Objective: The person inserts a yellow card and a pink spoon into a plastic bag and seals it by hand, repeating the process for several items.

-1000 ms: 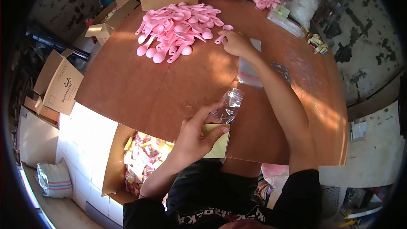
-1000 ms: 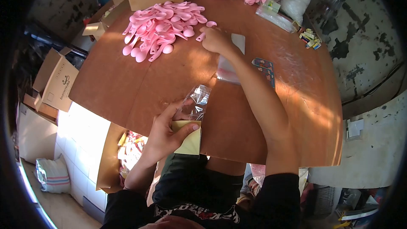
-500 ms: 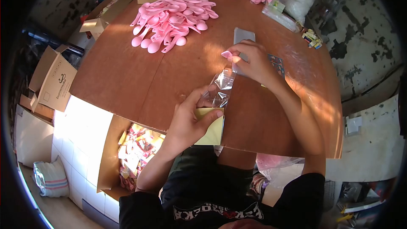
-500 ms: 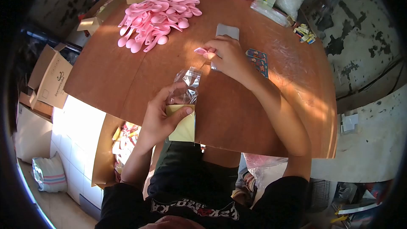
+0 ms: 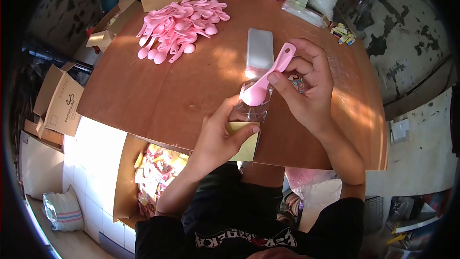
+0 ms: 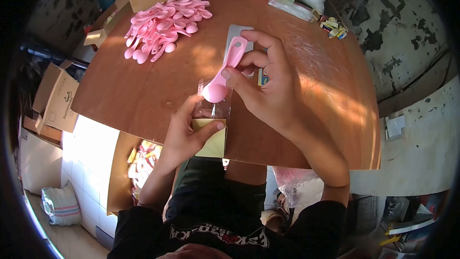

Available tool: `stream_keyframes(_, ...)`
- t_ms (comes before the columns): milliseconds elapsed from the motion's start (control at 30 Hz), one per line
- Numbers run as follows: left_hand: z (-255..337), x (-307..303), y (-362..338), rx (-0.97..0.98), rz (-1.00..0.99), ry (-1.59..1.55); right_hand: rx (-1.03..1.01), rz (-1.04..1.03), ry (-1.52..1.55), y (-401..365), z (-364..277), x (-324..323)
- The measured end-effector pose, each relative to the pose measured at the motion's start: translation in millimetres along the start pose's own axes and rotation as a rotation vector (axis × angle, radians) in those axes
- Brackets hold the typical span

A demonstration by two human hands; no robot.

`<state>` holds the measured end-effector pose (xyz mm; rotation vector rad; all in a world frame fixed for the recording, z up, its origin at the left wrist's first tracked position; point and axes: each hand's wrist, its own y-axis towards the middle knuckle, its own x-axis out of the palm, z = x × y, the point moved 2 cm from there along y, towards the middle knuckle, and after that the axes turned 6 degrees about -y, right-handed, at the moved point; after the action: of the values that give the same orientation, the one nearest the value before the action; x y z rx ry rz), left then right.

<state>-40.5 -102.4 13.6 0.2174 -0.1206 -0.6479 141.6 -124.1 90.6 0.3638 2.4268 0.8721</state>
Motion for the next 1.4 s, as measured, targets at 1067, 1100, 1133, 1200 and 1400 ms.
stream_keyframes(1067, 35, 7, -14, 0.245, -0.046, 0.619, -0.431, -0.279, -0.739, -22, -49, 3)
stream_keyframes(1100, 36, 6, -14, 0.271, -0.082, 0.685, -0.475, -0.292, -0.799, -24, -50, 4)
stream_keyframes(1133, 37, 5, -14, 0.272, -0.082, 0.685, -0.475, -0.292, -0.8, -25, -51, 3)
stream_keyframes(1200, 39, 5, -13, 0.281, -0.135, 0.719, -0.55, -0.338, -0.897, -27, -51, 2)
stream_keyframes(1400, 43, 3, -20, 0.213, -0.366, 0.715, -0.287, -0.408, -0.486, -18, -48, -16)
